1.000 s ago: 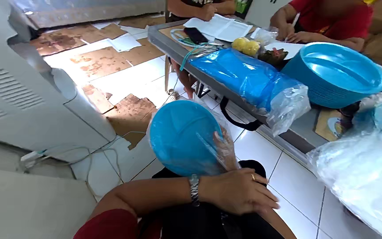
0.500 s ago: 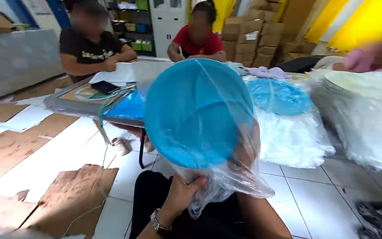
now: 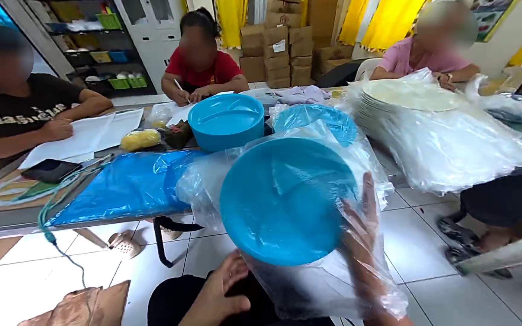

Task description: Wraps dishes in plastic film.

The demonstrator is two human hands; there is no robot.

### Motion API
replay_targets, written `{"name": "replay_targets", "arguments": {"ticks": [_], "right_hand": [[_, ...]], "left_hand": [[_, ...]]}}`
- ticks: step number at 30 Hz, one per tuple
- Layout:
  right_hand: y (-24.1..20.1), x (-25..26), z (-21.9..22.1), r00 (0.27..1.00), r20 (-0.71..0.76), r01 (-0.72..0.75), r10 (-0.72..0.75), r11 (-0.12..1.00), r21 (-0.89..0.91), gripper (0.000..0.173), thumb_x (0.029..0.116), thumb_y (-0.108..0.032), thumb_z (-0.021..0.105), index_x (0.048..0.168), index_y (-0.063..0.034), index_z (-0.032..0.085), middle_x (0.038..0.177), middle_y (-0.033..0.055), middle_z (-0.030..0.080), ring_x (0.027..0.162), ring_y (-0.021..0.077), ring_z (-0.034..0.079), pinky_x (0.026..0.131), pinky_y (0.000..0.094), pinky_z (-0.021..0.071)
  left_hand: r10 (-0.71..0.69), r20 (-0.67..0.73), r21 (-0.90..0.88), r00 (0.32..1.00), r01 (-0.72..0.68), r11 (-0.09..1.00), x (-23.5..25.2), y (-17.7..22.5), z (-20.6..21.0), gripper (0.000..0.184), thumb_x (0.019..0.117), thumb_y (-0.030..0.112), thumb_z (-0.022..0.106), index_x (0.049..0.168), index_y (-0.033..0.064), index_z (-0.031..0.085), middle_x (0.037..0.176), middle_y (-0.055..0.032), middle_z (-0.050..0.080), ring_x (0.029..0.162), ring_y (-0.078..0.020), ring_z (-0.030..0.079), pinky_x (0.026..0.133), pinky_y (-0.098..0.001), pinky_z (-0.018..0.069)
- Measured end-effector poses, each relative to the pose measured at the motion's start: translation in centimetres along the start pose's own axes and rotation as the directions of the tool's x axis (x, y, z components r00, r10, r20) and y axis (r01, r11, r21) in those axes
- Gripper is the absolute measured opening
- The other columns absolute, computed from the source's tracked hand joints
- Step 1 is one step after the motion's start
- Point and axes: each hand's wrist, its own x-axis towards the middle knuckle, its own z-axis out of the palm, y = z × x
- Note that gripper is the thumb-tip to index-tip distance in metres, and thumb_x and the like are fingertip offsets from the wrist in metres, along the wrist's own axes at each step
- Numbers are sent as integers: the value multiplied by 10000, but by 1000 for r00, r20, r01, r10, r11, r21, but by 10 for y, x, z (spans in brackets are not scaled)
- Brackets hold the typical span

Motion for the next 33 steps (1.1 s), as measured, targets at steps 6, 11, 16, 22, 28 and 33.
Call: {"name": "replay_targets", "arguments": {"ticks": [6,11,16,22,28,33], "right_hand": [[-5,8,-3,989,19,-141,145,981,-131,640,987,-140,551,1554,53,325,1559,230,422,1399,146,472,1145,264,387],[-10,28,-8,977,-210,-30,-34,955,-294,633,983,-86,537,1546,76,298,1574,271,373,1446,226,420,1188,303,339],[-4,40,9,969,-244,-2,-48,980,-197,846,954,-120,599,1614,47,96,1649,283,215,1515,224,316,1220,287,267],[35,8,4,967,-99,224,-234,969,-108,956,915,-250,670,1514,230,99,1538,386,332,1370,181,512,1091,242,450],[51,-61,-26,902,335,343,-273,924,-169,376,987,-325,637,1272,-81,633,994,33,770,788,17,719,686,206,604],[-9,-4,-82,811,220,585,-542,747,-317,255,1091,-358,432,1206,-257,636,993,-94,712,885,33,688,796,229,576]], "left_hand": [[27,-468,-259,883,-167,951,65,60,50,305,888,-90,654,1171,-20,564,958,10,749,901,-73,734,847,-274,626],[71,-323,-361,944,-193,913,105,69,65,359,855,-116,688,1175,-37,545,971,-14,748,926,-95,735,876,-298,622],[-119,-326,-490,938,-60,870,135,89,80,352,990,-22,593,1312,-70,457,1065,-115,696,958,-139,718,870,-318,615],[-202,-318,-482,926,25,876,187,121,64,296,1031,61,569,1310,-20,511,1079,-135,680,942,-178,703,838,-347,602],[-262,-263,-395,928,144,907,259,143,68,411,1041,152,569,1414,23,453,1244,-173,614,1032,-236,658,868,-412,569],[-440,-173,-523,881,296,799,317,137,71,446,1031,95,568,1431,-8,401,1179,-198,596,936,-240,648,783,-375,571]]}}
